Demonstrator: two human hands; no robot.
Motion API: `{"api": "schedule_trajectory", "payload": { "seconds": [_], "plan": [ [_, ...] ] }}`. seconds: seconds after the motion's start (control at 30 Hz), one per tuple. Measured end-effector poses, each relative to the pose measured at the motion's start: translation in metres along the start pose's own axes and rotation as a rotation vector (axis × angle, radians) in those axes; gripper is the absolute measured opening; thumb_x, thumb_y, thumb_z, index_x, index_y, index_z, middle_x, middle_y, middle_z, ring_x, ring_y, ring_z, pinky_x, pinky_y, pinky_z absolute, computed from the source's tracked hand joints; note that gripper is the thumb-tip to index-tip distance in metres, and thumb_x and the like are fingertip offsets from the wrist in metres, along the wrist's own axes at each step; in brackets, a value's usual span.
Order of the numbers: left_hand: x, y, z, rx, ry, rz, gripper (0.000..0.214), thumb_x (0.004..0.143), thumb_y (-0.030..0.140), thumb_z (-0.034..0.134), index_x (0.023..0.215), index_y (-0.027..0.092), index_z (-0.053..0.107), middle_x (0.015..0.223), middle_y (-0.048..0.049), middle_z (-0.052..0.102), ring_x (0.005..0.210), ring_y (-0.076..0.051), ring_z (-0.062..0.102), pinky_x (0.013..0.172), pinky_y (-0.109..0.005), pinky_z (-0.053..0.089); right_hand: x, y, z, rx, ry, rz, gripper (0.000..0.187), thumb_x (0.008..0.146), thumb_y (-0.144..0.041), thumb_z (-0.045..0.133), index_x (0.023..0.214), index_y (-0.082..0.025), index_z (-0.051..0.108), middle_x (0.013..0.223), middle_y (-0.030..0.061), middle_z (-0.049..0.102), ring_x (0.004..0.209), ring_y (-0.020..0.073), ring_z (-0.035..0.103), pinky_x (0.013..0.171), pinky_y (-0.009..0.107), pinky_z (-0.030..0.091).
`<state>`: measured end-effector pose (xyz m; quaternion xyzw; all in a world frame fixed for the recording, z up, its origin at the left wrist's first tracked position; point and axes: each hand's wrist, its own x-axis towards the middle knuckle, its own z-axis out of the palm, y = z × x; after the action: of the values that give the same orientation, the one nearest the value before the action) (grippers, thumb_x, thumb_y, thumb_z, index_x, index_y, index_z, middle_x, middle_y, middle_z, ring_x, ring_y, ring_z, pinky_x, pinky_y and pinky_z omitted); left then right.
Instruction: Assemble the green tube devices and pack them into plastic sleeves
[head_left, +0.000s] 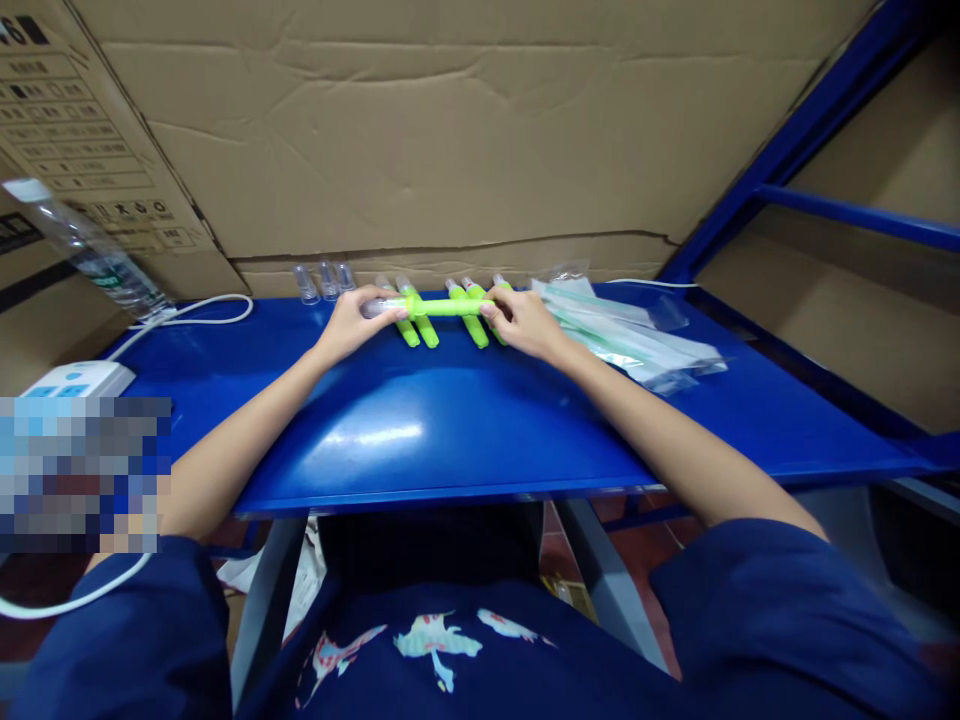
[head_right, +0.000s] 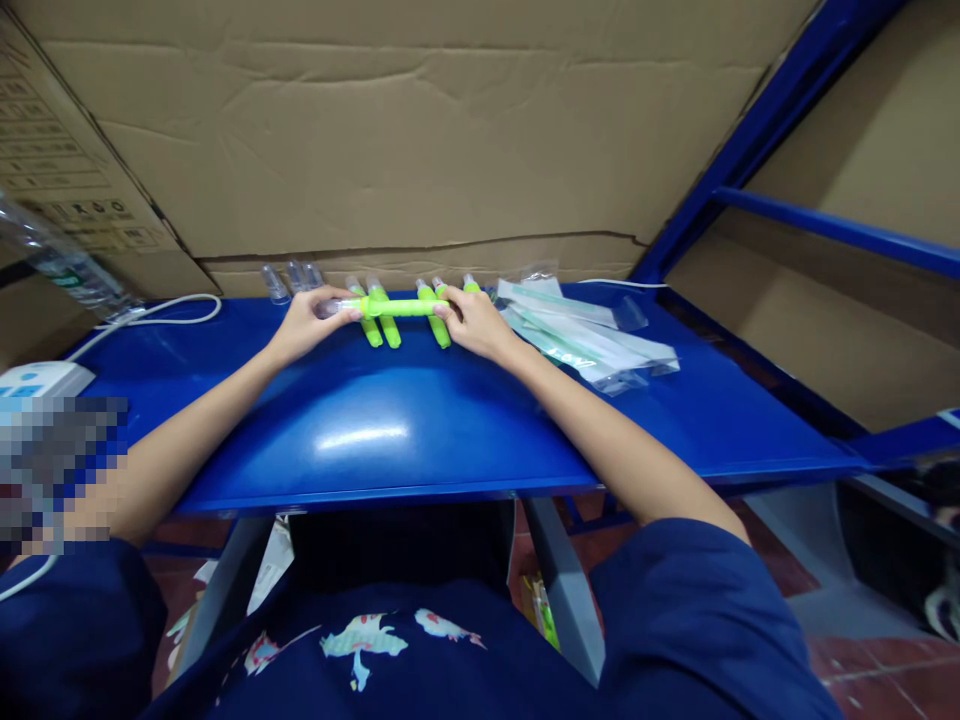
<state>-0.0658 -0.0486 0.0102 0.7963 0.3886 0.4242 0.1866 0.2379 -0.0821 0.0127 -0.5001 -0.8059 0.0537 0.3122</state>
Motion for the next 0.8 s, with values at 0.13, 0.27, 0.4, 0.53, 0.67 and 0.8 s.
{"api": "schedule_trajectory", "payload": {
  "seconds": [0.13,0.27,0.4,0.53,0.67,0.8],
  "plan": [
    [0.0,0.005,-0.002,0.104,0.024,0.136,0.047,0.084,0.057,0.077,0.11,0.019,0.078,0.11,-0.0088,0.079,0.101,-0.025,0.071,0.094,-0.037,0.053,-0.001,0.001,-0.002,0.051,-0.036,0.015,0.031,0.099,-0.039,0.048,0.074,-0.021,0.048,0.064,0.0009,0.053,0.061,0.0174,0.049,0.066,0.031,0.038],
    [-0.001,0.012,-0.004,0.189,0.033,0.192,0.048,0.085,0.059,0.076,0.113,0.02,0.077,0.108,-0.0086,0.077,0.101,-0.027,0.07,0.095,-0.039,0.053,-0.001,0.007,-0.003,0.213,-0.102,0.027,0.053,0.101,-0.063,0.043,0.068,-0.022,0.047,0.059,0.0004,0.048,0.057,0.0152,0.043,0.06,0.031,0.037],
    [-0.003,0.017,-0.005,0.229,0.025,0.211,0.054,0.085,0.065,0.074,0.116,0.022,0.076,0.109,-0.0091,0.075,0.102,-0.028,0.068,0.097,-0.042,0.052,0.0,0.011,-0.001,0.486,-0.232,0.118,0.063,0.091,-0.081,0.047,0.067,-0.023,0.051,0.051,-0.0023,0.038,0.048,0.0117,0.031,0.046,0.027,0.028],
    [-0.004,0.02,-0.004,0.236,0.04,0.244,0.061,0.084,0.072,0.071,0.118,0.021,0.076,0.109,-0.0097,0.075,0.102,-0.027,0.068,0.098,-0.042,0.053,0.001,0.008,0.001,0.738,-0.32,0.252,0.056,0.09,-0.077,0.053,0.066,-0.026,0.045,0.047,-0.0067,0.026,0.044,0.0098,0.016,0.038,0.025,0.015],
    [-0.005,0.026,-0.001,0.208,0.054,0.278,0.063,0.084,0.073,0.071,0.118,0.019,0.075,0.112,-0.0103,0.075,0.105,-0.028,0.069,0.101,-0.043,0.052,0.001,-0.001,-0.006,0.815,-0.354,0.38,0.055,0.096,-0.073,0.049,0.068,-0.026,0.041,0.045,-0.0081,0.024,0.042,0.0083,0.013,0.035,0.023,0.013],
    [-0.002,0.025,0.001,0.199,0.033,0.25,0.061,0.086,0.07,0.071,0.12,0.02,0.072,0.121,-0.0106,0.073,0.114,-0.029,0.067,0.108,-0.045,0.05,0.0,-0.014,-0.017,0.813,-0.338,0.312,0.062,0.095,-0.077,0.052,0.077,-0.018,0.058,0.048,-0.0054,0.038,0.039,0.0072,0.026,0.036,0.022,0.021]
  ]
}}
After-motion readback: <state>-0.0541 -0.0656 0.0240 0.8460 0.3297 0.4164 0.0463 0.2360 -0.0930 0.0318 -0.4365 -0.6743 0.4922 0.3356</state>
